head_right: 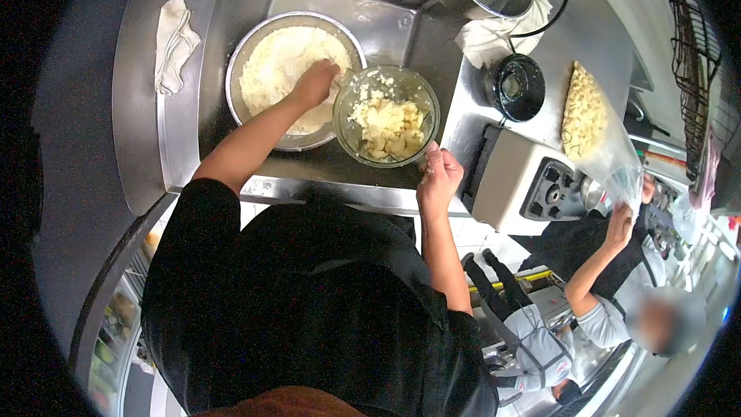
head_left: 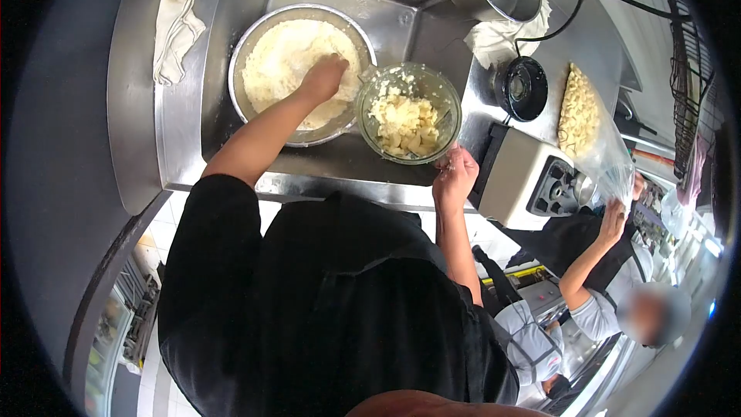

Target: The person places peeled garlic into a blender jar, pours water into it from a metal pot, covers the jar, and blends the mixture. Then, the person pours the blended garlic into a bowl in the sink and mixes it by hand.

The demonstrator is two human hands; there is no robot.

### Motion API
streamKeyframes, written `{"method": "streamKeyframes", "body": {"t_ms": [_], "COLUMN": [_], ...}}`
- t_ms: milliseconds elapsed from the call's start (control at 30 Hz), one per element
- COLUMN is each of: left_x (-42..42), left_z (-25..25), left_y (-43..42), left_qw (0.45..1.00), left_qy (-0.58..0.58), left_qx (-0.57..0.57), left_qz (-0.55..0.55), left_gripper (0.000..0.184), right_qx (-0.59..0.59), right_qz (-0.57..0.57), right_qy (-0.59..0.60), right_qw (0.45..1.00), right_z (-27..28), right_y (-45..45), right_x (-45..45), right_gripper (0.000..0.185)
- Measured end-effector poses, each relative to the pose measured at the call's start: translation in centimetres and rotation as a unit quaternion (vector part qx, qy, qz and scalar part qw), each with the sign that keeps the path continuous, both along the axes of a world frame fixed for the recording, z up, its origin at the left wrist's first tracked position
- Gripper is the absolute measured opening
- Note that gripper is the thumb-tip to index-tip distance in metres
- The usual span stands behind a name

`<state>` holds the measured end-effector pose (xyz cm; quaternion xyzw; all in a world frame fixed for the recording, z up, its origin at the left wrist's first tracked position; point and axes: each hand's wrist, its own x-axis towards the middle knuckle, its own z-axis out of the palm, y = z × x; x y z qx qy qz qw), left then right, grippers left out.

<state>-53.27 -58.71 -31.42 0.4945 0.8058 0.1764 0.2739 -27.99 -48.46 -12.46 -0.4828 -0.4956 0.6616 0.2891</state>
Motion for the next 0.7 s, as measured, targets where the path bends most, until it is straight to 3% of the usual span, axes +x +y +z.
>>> {"method": "streamKeyframes", "body": {"t_ms": [33, 100, 133, 200, 267, 333, 400, 467, 533, 600, 633, 700], "left_x": [-0.4, -1.1, -0.8, -0.5, -0.4, -0.5, 0.8, 1.4, 1.4, 1.4, 1.4, 0.9], "left_z": [0.4, 1.2, 1.2, 1.5, -1.2, -4.4, -0.9, 2.3, 4.7, 6.6, 8.5, 14.1], "left_y": [0.5, 1.8, 2.4, 3.9, 3.7, 3.7, 2.5, 1.2, -0.9, -2.9, -3.7, -4.9], "left_qw": [1.0, 0.988, 0.988, 0.958, 0.97, 0.995, 0.994, 0.985, 0.978, 0.927, 0.928, 0.856], "left_qy": [0.0, 0.021, 0.02, 0.177, 0.15, 0.092, 0.064, -0.077, -0.081, -0.139, -0.135, -0.256], "left_qx": [0.0, 0.078, 0.079, 0.126, 0.119, 0.049, 0.078, 0.053, 0.085, 0.171, 0.172, 0.238], "left_qz": [-0.002, 0.131, 0.131, 0.185, 0.15, 0.01, 0.034, 0.145, 0.173, 0.303, 0.303, 0.382], "left_gripper": [0.035, 0.031, 0.031, 0.029, 0.032, 0.032, 0.028, 0.027, 0.026, 0.019, 0.019, 0.011], "right_qx": [0.013, 0.015, 0.018, 0.025, 0.034, 0.019, 0.024, 0.005, 0.0, -0.003, -0.005, 0.004], "right_qz": [-0.002, -0.005, -0.003, 0.004, 0.014, 0.0, 0.001, 0.023, 0.022, 0.023, 0.018, 0.015], "right_qy": [-0.02, -0.033, -0.044, -0.049, -0.052, -0.049, -0.04, -0.044, -0.041, -0.038, -0.033, -0.039], "right_qw": [1.0, 0.999, 0.999, 0.998, 0.998, 0.999, 0.999, 0.999, 0.999, 0.999, 0.999, 0.999], "right_z": [0.0, 0.0, 0.0, -0.1, 0.1, 0.1, 0.0, -0.1, -0.2, -0.2, -0.1, 0.0], "right_y": [0.0, -0.2, -0.3, -0.3, -0.4, -0.3, -0.1, 0.1, 0.1, 0.2, 0.1, 0.2], "right_x": [0.0, 0.0, 0.0, -0.1, -0.2, -0.3, -0.1, 0.4, 0.4, 0.2, 0.1, -0.3], "right_gripper": [0.038, 0.037, 0.037, 0.037, 0.037, 0.037, 0.036, 0.028, 0.028, 0.028, 0.027, 0.027]}}
